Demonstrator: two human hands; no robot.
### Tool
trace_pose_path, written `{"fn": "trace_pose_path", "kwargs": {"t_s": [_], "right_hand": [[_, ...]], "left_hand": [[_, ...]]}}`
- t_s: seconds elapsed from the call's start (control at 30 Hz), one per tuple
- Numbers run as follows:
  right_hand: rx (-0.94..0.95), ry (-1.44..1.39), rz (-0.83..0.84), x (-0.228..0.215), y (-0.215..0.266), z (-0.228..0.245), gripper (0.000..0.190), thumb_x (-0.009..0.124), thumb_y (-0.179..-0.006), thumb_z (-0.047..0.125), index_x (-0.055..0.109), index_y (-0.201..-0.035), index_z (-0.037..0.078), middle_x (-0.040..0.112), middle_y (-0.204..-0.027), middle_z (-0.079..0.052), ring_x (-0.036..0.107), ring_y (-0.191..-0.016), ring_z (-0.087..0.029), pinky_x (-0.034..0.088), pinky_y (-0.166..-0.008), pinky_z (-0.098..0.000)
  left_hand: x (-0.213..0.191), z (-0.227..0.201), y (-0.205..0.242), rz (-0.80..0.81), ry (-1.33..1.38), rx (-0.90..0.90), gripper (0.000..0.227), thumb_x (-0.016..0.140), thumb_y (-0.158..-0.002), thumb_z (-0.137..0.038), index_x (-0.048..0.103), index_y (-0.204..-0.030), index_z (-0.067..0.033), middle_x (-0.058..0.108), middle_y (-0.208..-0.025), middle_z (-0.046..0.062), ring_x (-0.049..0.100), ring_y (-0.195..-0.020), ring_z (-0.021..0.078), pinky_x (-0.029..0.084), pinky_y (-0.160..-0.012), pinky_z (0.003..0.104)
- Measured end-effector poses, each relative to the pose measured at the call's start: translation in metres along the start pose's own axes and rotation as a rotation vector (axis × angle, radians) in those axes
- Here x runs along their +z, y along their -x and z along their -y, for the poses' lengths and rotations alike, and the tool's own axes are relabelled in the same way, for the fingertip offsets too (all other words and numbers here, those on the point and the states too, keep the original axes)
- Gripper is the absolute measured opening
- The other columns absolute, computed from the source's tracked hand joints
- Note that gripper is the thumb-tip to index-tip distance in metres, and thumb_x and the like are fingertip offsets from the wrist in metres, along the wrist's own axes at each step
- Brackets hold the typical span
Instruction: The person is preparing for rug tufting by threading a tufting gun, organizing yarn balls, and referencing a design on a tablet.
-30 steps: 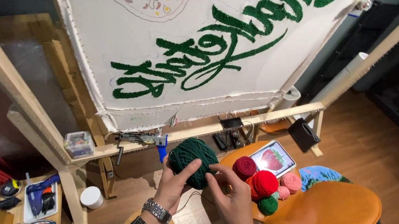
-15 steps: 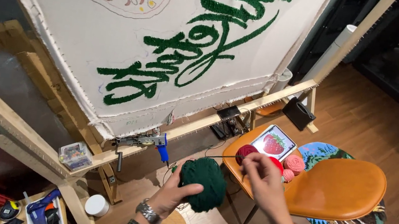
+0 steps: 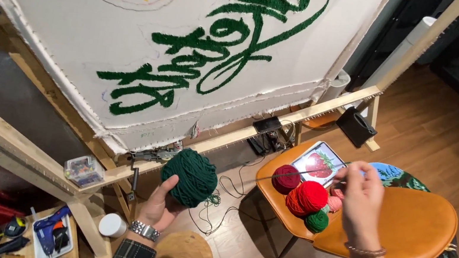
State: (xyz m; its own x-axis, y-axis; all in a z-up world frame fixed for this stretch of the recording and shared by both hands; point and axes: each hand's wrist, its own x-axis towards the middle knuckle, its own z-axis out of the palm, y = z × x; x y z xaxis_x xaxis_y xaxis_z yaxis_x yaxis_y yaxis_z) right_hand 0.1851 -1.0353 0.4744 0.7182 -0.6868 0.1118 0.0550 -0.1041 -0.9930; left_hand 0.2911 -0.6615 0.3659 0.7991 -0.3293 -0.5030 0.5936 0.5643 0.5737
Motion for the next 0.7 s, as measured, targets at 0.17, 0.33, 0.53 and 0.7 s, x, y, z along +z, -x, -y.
{"fn": "trace_pose_path", "kwargs": {"t_s": [0.17, 0.33, 0.53, 0.7], "right_hand": [[-0.067, -0.177, -0.18, -0.066, -0.069, -0.023, 0.008, 0.051, -0.116, 0.019, 0.051, -0.11, 0.014, 0.068, -0.097, -0.007, 0.066, -0.084, -0.013, 0.053, -0.072, -0.0228], [0.075, -0.388, -0.304, -0.136, -0.129, -0.03, 0.006, 0.041, -0.114, 0.018, 0.047, -0.113, 0.019, 0.072, -0.12, -0.012, 0.078, -0.11, -0.022, 0.069, -0.094, -0.037], [0.307, -0.697, -0.323, -0.187, -0.154, -0.071, 0.018, 0.048, -0.109, 0.014, 0.059, -0.095, 0.011, 0.065, -0.088, -0.003, 0.068, -0.087, -0.015, 0.065, -0.091, -0.0301], [0.015, 0.411, 1.031, -0.149, -0.108, -0.059, 0.033, 0.075, -0.09, 0.025, 0.078, -0.121, 0.015, 0.082, -0.122, -0.001, 0.076, -0.111, -0.014, 0.061, -0.099, -0.0323]], "left_hand": [[0.027, 0.015, -0.007, -0.065, -0.049, 0.056, 0.084, 0.064, -0.077, -0.013, 0.042, -0.158, -0.0091, 0.053, -0.156, 0.021, 0.052, -0.138, 0.0373, 0.043, -0.115, 0.054], [0.046, 0.042, -0.018, -0.102, -0.011, 0.097, 0.079, 0.057, -0.081, -0.012, 0.042, -0.158, -0.0089, 0.052, -0.155, 0.02, 0.05, -0.138, 0.0353, 0.039, -0.118, 0.052], [0.052, 0.075, -0.046, 0.067, 0.127, 0.293, 0.093, 0.066, -0.074, -0.06, 0.048, -0.156, -0.0206, 0.057, -0.145, 0.018, 0.058, -0.121, 0.0403, 0.054, -0.087, 0.055], [0.095, 0.076, -0.07, 0.43, 0.499, 0.21, 0.099, 0.092, -0.078, -0.047, 0.041, -0.156, -0.0143, 0.048, -0.148, 0.027, 0.048, -0.134, 0.0493, 0.046, -0.105, 0.075]]}}
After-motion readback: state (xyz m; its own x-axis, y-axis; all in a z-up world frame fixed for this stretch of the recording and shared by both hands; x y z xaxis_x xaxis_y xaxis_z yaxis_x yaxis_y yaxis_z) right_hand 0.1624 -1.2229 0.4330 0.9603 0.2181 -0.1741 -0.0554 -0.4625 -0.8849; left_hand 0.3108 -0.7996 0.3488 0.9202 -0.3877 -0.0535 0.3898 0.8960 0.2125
